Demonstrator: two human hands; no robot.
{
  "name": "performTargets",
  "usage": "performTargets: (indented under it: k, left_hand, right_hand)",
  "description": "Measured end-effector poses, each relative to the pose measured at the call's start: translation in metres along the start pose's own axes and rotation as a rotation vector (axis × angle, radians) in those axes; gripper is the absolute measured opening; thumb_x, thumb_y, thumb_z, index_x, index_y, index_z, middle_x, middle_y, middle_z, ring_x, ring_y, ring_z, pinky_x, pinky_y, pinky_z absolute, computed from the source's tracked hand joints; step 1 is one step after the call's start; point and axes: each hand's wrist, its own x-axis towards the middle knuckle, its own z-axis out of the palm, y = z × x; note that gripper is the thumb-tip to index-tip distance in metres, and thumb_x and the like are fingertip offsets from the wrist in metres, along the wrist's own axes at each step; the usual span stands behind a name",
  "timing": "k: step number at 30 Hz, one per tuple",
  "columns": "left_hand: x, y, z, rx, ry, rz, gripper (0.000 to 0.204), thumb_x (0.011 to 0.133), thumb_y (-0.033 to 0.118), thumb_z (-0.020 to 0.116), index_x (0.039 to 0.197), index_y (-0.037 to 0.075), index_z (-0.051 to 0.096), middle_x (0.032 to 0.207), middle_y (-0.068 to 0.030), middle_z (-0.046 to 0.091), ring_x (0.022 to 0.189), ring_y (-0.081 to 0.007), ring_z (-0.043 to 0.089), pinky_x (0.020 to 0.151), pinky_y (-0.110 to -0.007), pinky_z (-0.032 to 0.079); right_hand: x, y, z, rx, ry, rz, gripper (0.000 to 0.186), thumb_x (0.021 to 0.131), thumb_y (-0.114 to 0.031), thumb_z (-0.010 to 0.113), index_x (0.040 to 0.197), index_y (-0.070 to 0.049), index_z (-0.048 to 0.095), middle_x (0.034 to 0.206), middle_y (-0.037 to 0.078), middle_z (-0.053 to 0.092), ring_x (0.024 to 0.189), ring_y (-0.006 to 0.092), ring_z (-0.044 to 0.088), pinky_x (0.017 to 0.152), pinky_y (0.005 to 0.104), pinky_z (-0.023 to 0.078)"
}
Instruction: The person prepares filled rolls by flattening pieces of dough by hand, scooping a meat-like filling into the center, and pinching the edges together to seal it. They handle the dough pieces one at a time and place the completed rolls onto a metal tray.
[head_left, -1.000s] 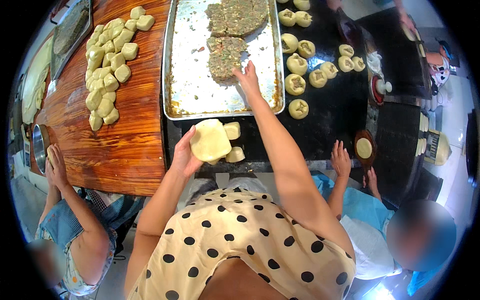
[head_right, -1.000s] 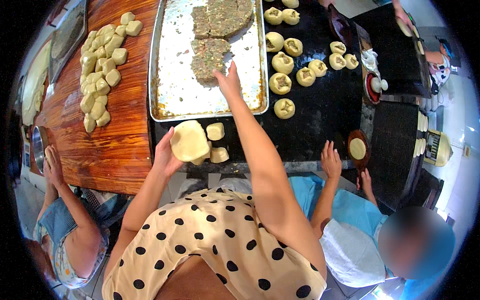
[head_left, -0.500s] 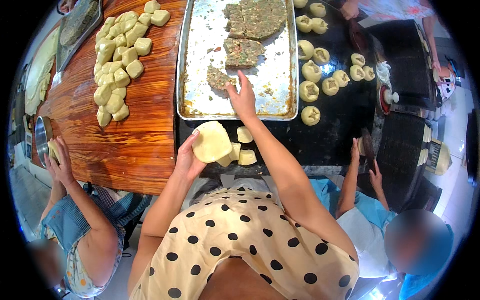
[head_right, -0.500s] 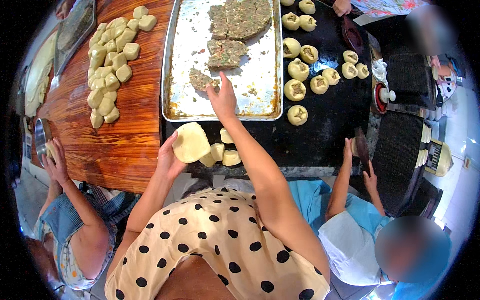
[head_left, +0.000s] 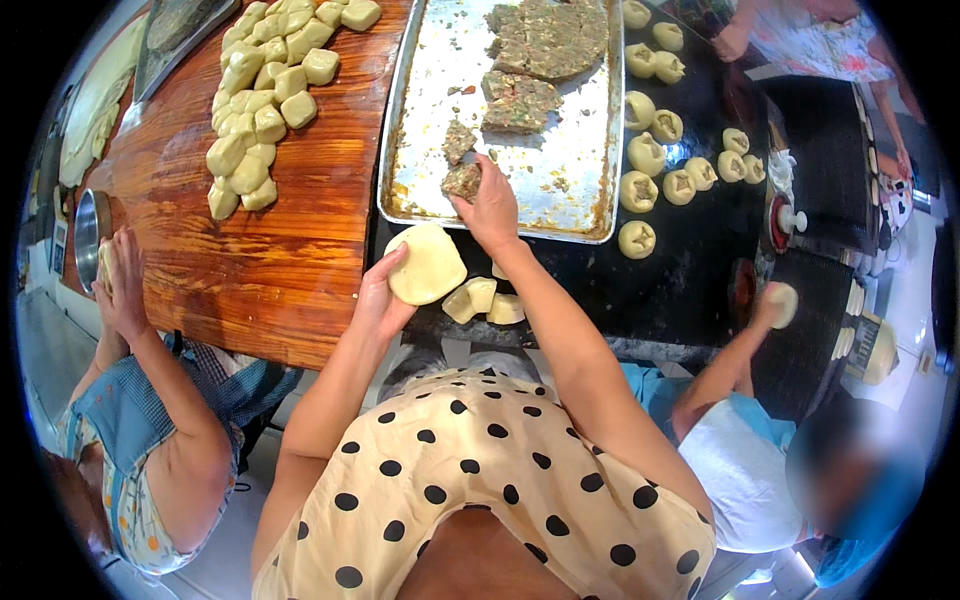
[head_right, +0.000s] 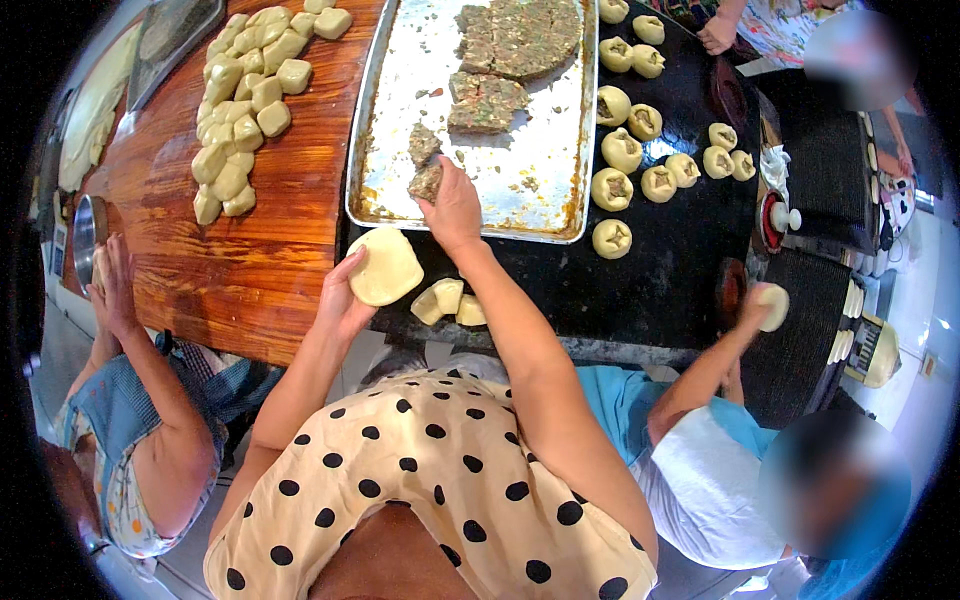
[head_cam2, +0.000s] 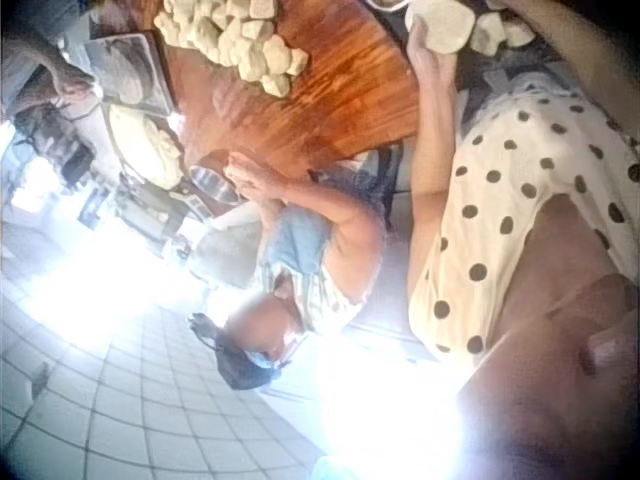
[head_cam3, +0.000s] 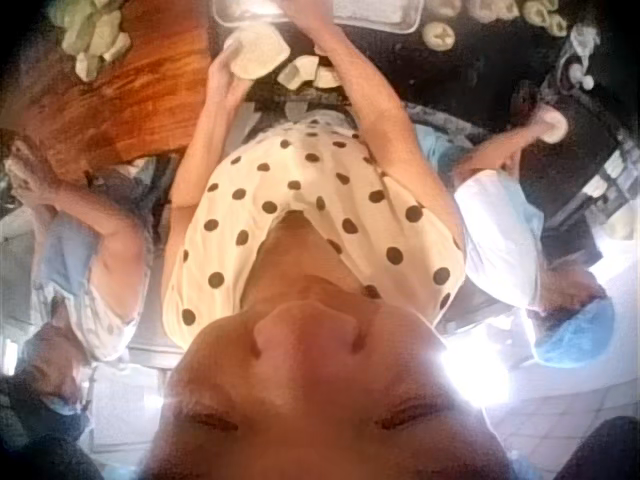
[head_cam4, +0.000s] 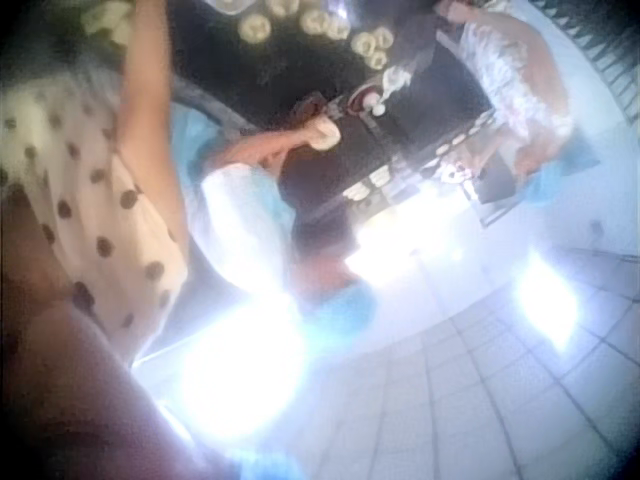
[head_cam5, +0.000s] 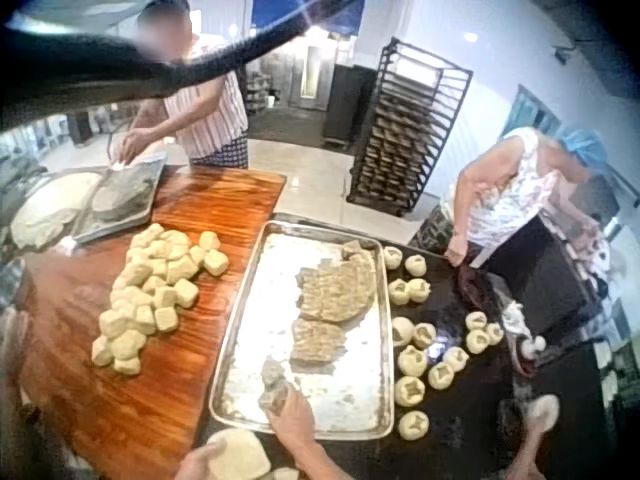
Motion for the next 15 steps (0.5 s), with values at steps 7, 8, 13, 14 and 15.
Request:
performTargets:
  k: [7,8,13,14,15]
  left_hand:
    - [0.016,0.008,0.016,-0.002,-0.05,0.068,0.048,0.098,0.027,0.059,0.136,0.0,0.048,0.134,-0.0155,0.057,0.124,-0.0282,0.057,0.108,-0.047,0.044]
    - [0.019,0.007,0.019,-0.022,-0.104,0.066,0.049,0.098,0.03,0.057,0.136,0.0,0.048,0.134,-0.0154,0.057,0.124,-0.028,0.056,0.108,-0.047,0.043]
    - [0.023,-0.002,0.054,-0.045,-0.29,0.034,0.048,0.1,0.036,0.055,0.134,0.003,0.05,0.13,-0.0132,0.059,0.122,-0.0255,0.057,0.108,-0.043,0.044]
    - [0.028,-0.009,0.056,-0.047,-0.281,0.041,0.045,0.099,0.033,0.058,0.133,0.003,0.051,0.128,-0.0124,0.06,0.12,-0.0247,0.058,0.107,-0.043,0.046]
    - [0.028,-0.012,0.06,0.013,-0.282,0.057,0.044,0.098,0.031,0.06,0.132,0.004,0.051,0.127,-0.0119,0.06,0.12,-0.0243,0.058,0.106,-0.042,0.046]
  right_hand:
    - [-0.023,-0.048,-0.064,0.383,-0.008,0.102,0.075,0.074,-0.017,0.082,0.136,-0.003,0.044,0.127,0.018,0.057,0.12,0.0318,0.056,0.101,0.0398,0.046]
    - [-0.029,-0.059,-0.076,0.411,0.007,0.054,0.075,0.074,-0.017,0.082,0.136,-0.003,0.044,0.128,0.018,0.057,0.12,0.0314,0.056,0.101,0.0396,0.046]
    - [-0.059,-0.073,-0.092,0.114,-0.024,-0.274,0.078,0.07,-0.017,0.083,0.136,-0.005,0.044,0.127,0.013,0.057,0.12,0.0305,0.055,0.119,0.0538,0.021]
    - [-0.06,-0.071,-0.095,0.108,0.003,-0.265,0.079,0.069,-0.016,0.083,0.136,-0.005,0.043,0.128,0.013,0.057,0.121,0.0303,0.054,0.119,0.0538,0.02]
    - [-0.06,-0.071,-0.097,0.108,0.027,-0.253,0.08,0.068,-0.015,0.082,0.137,-0.005,0.043,0.128,0.012,0.057,0.122,0.0301,0.054,0.119,0.0538,0.019]
